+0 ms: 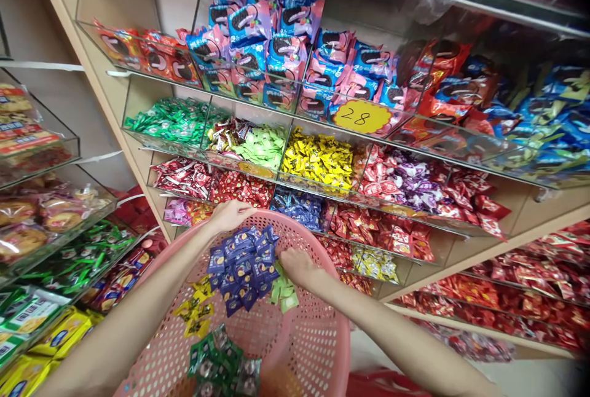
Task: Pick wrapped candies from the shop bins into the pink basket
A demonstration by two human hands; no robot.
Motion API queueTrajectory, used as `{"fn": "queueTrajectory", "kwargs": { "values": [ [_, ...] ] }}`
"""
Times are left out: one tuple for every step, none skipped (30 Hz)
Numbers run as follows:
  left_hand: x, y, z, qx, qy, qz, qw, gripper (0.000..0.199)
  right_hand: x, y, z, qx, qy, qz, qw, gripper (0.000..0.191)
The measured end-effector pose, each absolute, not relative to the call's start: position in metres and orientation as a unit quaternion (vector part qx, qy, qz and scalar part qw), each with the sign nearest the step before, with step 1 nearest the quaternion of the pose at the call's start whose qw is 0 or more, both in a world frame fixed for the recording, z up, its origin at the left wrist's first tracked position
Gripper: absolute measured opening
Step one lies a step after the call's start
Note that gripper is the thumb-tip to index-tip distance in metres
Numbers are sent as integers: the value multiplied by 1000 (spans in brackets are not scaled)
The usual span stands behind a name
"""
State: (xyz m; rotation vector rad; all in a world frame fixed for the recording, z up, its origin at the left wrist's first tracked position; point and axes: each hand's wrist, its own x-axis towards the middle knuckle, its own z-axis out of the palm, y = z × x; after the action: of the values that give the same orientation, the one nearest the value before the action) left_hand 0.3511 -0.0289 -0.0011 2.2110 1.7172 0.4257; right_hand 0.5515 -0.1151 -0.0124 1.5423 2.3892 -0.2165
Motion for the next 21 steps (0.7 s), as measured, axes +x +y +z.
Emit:
{"fn": "queueTrajectory", "kwargs": {
  "values": [
    [350,-29,-1,770,600,148,156,49,550,-114,-12,537,829,-74,139,35],
    [349,-30,0,768,602,149,157,49,550,-113,-12,540,828,-70,135,35],
    [348,-31,0,766,605,150,157,49,550,-111,-12,546,825,-65,127,34],
    [348,-31,1,765,607,150,155,49,550,-109,-12,556,821,-58,114,32],
    [347,-31,1,764,608,150,154,49,550,-107,-12,567,816,-51,96,29],
    [347,-31,1,763,610,149,152,49,550,-104,-12,580,810,-46,76,28],
    [347,-31,1,763,611,148,152,49,550,-101,-13,591,804,-45,55,27],
    [347,-31,1,762,612,147,154,49,550,-98,-14,600,798,-46,38,27],
    [347,-31,0,762,611,145,156,49,549,-95,-15,606,794,-51,27,27],
    [348,-31,0,763,610,146,157,49,548,-93,-16,608,792,-56,22,28],
    [349,-31,-1,764,607,149,158,48,547,-91,-18,608,791,-59,18,28],
    [349,-31,-1,765,605,154,158,48,545,-89,-20,607,792,-61,13,27],
    [350,-31,-1,766,603,158,157,48,544,-87,-21,606,793,-61,7,26],
    [350,-31,-1,768,601,160,156,48,542,-87,-22,606,793,-59,2,25],
    [350,-31,-1,769,599,159,156,48,541,-86,-23,607,793,-58,-3,23],
    [350,-32,0,769,599,156,156,48,540,-86,-24,608,792,-57,-7,22],
    [350,-32,0,770,600,151,158,48,540,-85,-24,610,791,-58,-7,22],
    [350,-33,1,769,601,147,159,48,541,-85,-25,612,788,-59,-5,21],
    [349,-34,2,768,604,145,159,48,541,-85,-25,615,786,-61,-2,22],
    [348,-34,2,766,606,145,158,48,542,-85,-26,618,783,-63,-1,22],
    [348,-34,2,766,607,146,156,48,543,-85,-27,622,780,-64,0,22]
  ]
}}
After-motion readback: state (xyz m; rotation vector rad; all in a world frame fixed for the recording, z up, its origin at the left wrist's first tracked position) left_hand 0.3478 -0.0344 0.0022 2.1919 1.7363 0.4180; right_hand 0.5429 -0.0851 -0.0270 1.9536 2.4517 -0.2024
